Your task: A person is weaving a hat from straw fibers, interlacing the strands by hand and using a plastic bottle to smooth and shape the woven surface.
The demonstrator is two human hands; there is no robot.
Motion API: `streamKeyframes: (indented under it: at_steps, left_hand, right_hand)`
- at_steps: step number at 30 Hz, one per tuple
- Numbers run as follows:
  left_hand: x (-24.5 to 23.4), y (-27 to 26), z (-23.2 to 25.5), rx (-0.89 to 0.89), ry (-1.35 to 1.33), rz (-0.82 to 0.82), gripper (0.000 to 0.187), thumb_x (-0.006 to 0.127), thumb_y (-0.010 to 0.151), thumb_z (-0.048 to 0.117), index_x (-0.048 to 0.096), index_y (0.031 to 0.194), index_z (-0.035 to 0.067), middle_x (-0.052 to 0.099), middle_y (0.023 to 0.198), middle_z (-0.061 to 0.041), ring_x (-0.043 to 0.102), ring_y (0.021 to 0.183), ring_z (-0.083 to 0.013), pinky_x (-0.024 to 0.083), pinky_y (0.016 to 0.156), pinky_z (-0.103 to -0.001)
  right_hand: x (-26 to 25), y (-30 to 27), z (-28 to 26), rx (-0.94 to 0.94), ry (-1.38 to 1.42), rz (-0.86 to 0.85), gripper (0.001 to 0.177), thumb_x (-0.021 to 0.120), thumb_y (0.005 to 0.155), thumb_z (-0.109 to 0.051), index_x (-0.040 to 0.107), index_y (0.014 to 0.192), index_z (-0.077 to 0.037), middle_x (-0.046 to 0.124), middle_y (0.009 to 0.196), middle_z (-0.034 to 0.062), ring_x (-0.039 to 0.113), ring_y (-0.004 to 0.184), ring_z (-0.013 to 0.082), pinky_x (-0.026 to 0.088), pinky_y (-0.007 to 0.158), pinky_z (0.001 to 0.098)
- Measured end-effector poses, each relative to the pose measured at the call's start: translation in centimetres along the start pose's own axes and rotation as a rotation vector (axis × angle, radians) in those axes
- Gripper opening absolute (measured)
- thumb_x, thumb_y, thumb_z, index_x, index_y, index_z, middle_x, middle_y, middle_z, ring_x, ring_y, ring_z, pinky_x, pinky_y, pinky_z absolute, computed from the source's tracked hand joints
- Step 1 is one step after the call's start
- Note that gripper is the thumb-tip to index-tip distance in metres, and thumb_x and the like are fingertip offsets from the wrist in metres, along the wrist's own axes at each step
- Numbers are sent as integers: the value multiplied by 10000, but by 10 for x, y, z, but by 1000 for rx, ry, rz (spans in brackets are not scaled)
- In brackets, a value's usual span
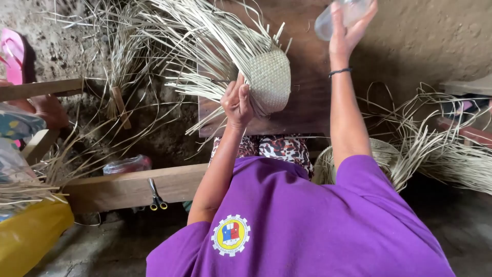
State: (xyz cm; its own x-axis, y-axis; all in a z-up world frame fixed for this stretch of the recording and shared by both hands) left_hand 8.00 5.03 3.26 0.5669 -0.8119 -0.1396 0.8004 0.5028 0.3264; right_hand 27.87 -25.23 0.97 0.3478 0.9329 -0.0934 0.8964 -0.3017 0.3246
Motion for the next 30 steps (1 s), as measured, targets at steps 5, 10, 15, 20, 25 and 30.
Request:
streamKeyframes:
  at_steps: [5, 10, 15, 20, 25, 30]
  left_hand:
    - [1, -3, -6, -35, -26, 5, 340, 460, 1008, 210, 569, 1190, -55, 343, 582, -9, 345, 603, -126, 263, 512, -263]
    - [0, 1, 2, -32, 0, -4, 375, 453, 1015, 245, 542, 1225, -52, 327, 582, -1, 342, 611, -120, 279, 529, -270]
    - [2, 11, 12, -38, -44, -10, 388, 423, 1007, 246, 675, 920, -37, 340, 502, -10, 325, 540, -116, 239, 470, -256]
    - [0, 10, 9, -103, -9, -9, 395, 450, 1005, 264, 588, 1174, -66, 318, 612, 2, 341, 631, -101, 286, 562, -264]
    - [-1, 10, 13, -64, 8, -4, 374, 455, 1002, 246, 611, 1138, -66, 346, 602, -8, 351, 604, -106, 289, 541, -271]
    - [0, 11, 17, -78, -13, -5, 375, 449, 1008, 250, 604, 1152, -59, 318, 606, 4, 328, 608, -99, 259, 538, -257]
  right_hand:
    - [-6, -38, 30, 34, -333, -53, 892, 863, 804, -483, 305, 1395, -113, 442, 1416, 143, 472, 1317, 285, 384, 1104, 401]
    - [-9, -56, 26, 34, -286, -54, 879, 896, 777, -421, 317, 1368, -125, 474, 1363, 98, 507, 1260, 273, 401, 1079, 396]
    - [-11, -54, 32, 32, -326, -60, 919, 916, 767, -427, 296, 1380, -137, 516, 1355, 105, 566, 1226, 263, 458, 1032, 369]
    - [-5, -59, 55, 94, -247, -208, 916, 938, 761, -352, 284, 1366, -137, 470, 1340, 126, 525, 1228, 283, 522, 979, 424]
    - [-18, -72, 72, 219, -329, -204, 1028, 920, 689, -270, 213, 1419, -117, 431, 1396, 221, 502, 1275, 327, 454, 1047, 422]
    - [-26, -102, 12, 317, -103, -38, 740, 762, 796, -117, 310, 1381, -73, 459, 1331, 352, 505, 1265, 397, 456, 1035, 430]
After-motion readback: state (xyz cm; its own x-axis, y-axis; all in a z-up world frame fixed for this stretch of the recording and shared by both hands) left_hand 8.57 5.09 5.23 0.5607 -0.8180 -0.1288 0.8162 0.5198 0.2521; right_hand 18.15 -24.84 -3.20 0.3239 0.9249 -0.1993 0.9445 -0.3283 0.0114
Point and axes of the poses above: each hand's wrist, its own y-axis towards the middle knuckle, its own x-axis out of the palm, z = x × y, the point moved 10 cm from there along y, towards the middle knuckle
